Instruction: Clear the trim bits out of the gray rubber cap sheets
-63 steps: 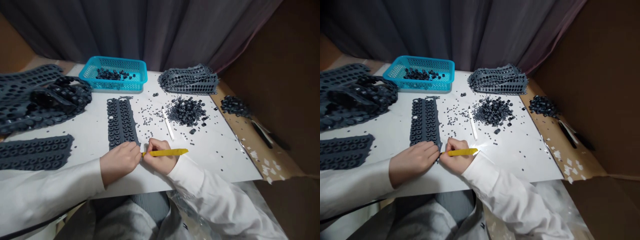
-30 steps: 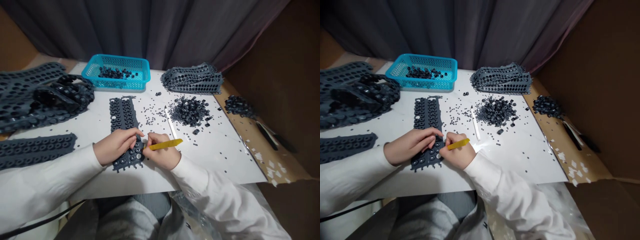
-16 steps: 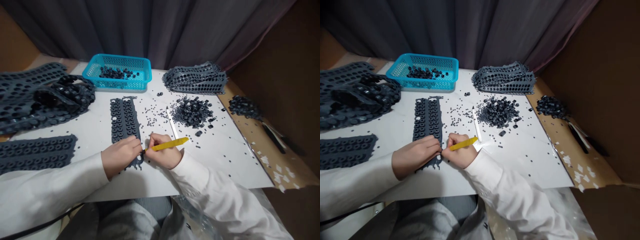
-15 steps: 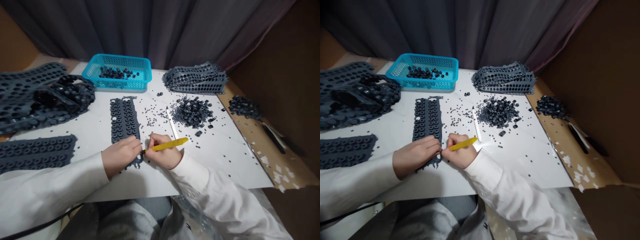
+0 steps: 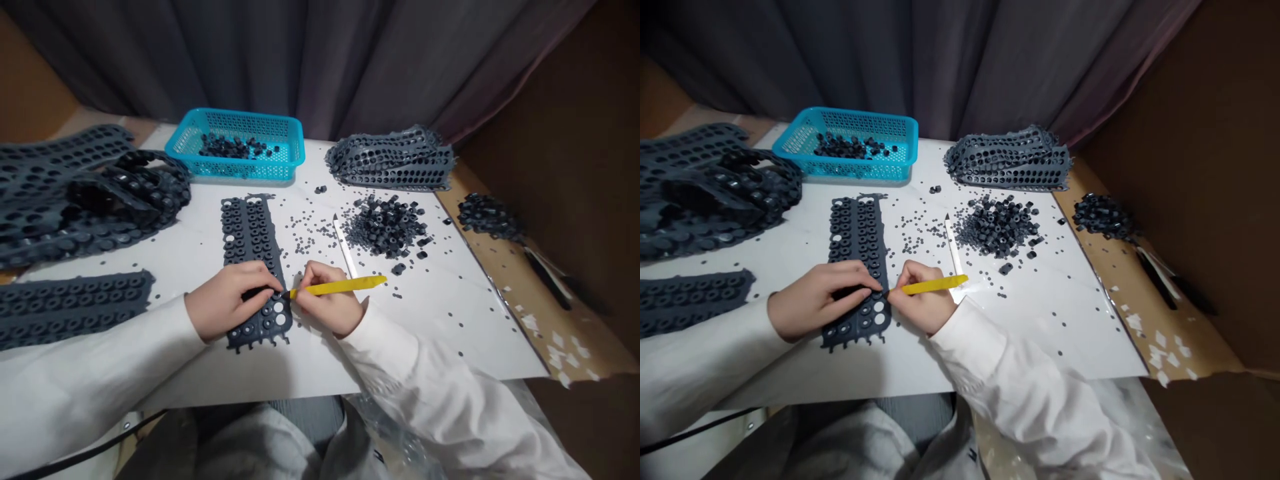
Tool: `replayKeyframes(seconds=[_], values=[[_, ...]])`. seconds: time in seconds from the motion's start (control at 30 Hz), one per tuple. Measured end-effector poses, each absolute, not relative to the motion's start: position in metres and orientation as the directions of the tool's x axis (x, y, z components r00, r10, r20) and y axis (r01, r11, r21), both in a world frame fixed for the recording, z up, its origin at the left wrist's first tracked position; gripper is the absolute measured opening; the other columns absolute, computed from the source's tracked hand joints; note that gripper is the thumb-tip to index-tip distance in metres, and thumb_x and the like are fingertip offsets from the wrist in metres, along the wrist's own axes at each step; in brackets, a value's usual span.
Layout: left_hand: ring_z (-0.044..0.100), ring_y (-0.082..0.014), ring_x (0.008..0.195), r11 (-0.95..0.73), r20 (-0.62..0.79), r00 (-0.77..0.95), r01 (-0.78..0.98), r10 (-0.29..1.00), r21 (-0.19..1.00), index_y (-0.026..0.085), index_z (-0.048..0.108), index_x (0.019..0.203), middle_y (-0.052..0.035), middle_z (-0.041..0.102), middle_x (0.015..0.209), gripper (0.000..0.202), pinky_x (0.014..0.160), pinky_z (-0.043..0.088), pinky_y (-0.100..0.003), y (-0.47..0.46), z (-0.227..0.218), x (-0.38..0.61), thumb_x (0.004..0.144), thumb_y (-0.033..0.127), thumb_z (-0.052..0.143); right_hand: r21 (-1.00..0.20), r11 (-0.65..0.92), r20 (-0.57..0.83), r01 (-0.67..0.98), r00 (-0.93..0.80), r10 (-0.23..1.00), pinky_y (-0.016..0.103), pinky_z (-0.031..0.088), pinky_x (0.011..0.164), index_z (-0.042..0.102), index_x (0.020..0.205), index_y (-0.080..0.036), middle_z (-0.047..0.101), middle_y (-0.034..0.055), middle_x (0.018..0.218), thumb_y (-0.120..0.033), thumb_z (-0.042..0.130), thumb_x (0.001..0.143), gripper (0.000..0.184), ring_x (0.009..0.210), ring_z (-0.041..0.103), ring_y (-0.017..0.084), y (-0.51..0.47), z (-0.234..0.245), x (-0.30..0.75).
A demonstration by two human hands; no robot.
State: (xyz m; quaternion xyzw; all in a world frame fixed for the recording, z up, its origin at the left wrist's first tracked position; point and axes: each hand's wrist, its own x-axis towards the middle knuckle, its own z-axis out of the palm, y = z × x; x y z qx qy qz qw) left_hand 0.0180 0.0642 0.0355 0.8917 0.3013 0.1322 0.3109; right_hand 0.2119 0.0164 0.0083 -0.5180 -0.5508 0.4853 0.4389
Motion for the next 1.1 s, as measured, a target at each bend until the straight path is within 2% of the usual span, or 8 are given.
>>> replayKeyframes(seconds=[0.13,0.37,0.5,0.57,0.67,0.8,0.93,1.1], values=[[0.056,-0.0168,0.084,-0.715,0.034,0.827,0.465,0.562,0.523,0.017,0.063,0.096,-0.0050,0.057,0.086,0.020,0.076,0.044,-0.026,0.065,0.035,0.023,0.085,0.021,0.047,-0.982,0.009,-0.008,0.189,-0.091,0.996,0.018,0.032,0.045,0.041,0.057,-0.020,0.049,-0.0058,0.048,-0.015,0.054,0.062,0.015,0.046,0.043,0.008,0.017,0.007,0.211],[0.054,-0.0219,0.085,-0.851,-0.152,0.886,0.463,0.437,0.248,0.014,0.061,0.085,-0.0077,0.056,0.085,0.010,0.074,0.044,-0.032,0.068,0.045,0.039,0.083,0.015,0.051,-0.962,0.043,0.024,0.271,-0.074,0.997,0.019,0.029,0.045,0.041,0.055,-0.020,0.047,-0.0057,0.049,-0.014,0.052,0.061,0.013,0.045,0.039,0.007,0.017,0.011,0.208],[0.053,-0.0214,0.075,-0.939,-0.112,0.935,0.342,0.337,0.031,0.014,0.058,0.076,-0.0080,0.057,0.076,0.020,0.065,0.043,-0.031,0.062,0.037,0.041,0.086,0.008,0.042,-0.959,0.043,0.024,0.280,-0.071,0.997,0.019,0.028,0.044,0.041,0.055,-0.020,0.045,-0.0060,0.048,-0.013,0.051,0.059,0.013,0.045,0.038,0.007,0.017,0.010,0.208],[0.053,-0.0210,0.073,-0.945,-0.055,0.944,0.326,0.326,-0.004,0.013,0.058,0.077,-0.0084,0.057,0.075,0.023,0.064,0.043,-0.031,0.061,0.030,0.038,0.087,0.007,0.038,-0.957,0.042,0.023,0.285,-0.068,0.997,0.019,0.029,0.045,0.041,0.055,-0.020,0.045,-0.0061,0.048,-0.013,0.052,0.059,0.013,0.045,0.038,0.007,0.017,0.009,0.208],[0.054,-0.0178,0.074,-0.897,0.055,0.916,0.376,0.398,0.230,0.014,0.056,0.080,-0.0063,0.059,0.077,0.023,0.067,0.044,-0.028,0.065,0.025,0.031,0.091,0.013,0.036,-0.955,0.033,0.016,0.294,-0.059,0.998,0.019,0.029,0.044,0.040,0.054,-0.020,0.045,-0.0060,0.047,-0.014,0.052,0.060,0.014,0.045,0.038,0.007,0.016,0.009,0.208],[0.056,-0.0146,0.076,-0.590,0.149,0.666,0.507,0.731,0.628,0.016,0.057,0.086,-0.0024,0.062,0.082,0.022,0.069,0.043,-0.024,0.075,0.035,0.020,0.091,0.032,0.042,-0.968,0.014,-0.004,0.251,-0.070,0.998,0.019,0.029,0.043,0.041,0.054,-0.020,0.046,-0.0061,0.047,-0.015,0.054,0.060,0.015,0.044,0.040,0.007,0.017,0.007,0.209],[0.051,-0.0125,0.060,-0.426,0.010,0.586,0.577,0.810,0.697,0.017,0.061,0.088,0.0004,0.062,0.075,0.027,0.056,0.039,-0.023,0.081,0.043,0.014,0.086,0.041,0.047,-0.992,-0.038,-0.042,0.117,-0.030,0.999,0.019,0.032,0.042,0.042,0.057,-0.020,0.049,-0.0065,0.047,-0.016,0.057,0.062,0.016,0.041,0.044,0.008,0.021,0.004,0.211],[0.054,-0.0117,0.066,-0.543,0.018,0.716,0.512,0.698,0.665,0.021,0.065,0.100,-0.0004,0.065,0.087,0.026,0.060,0.039,-0.021,0.078,0.039,0.017,0.088,0.033,0.046,-0.991,-0.046,-0.049,0.128,-0.024,0.998,0.019,0.034,0.044,0.043,0.059,-0.020,0.052,-0.0056,0.049,-0.016,0.057,0.064,0.015,0.043,0.047,0.008,0.024,0.003,0.211]])
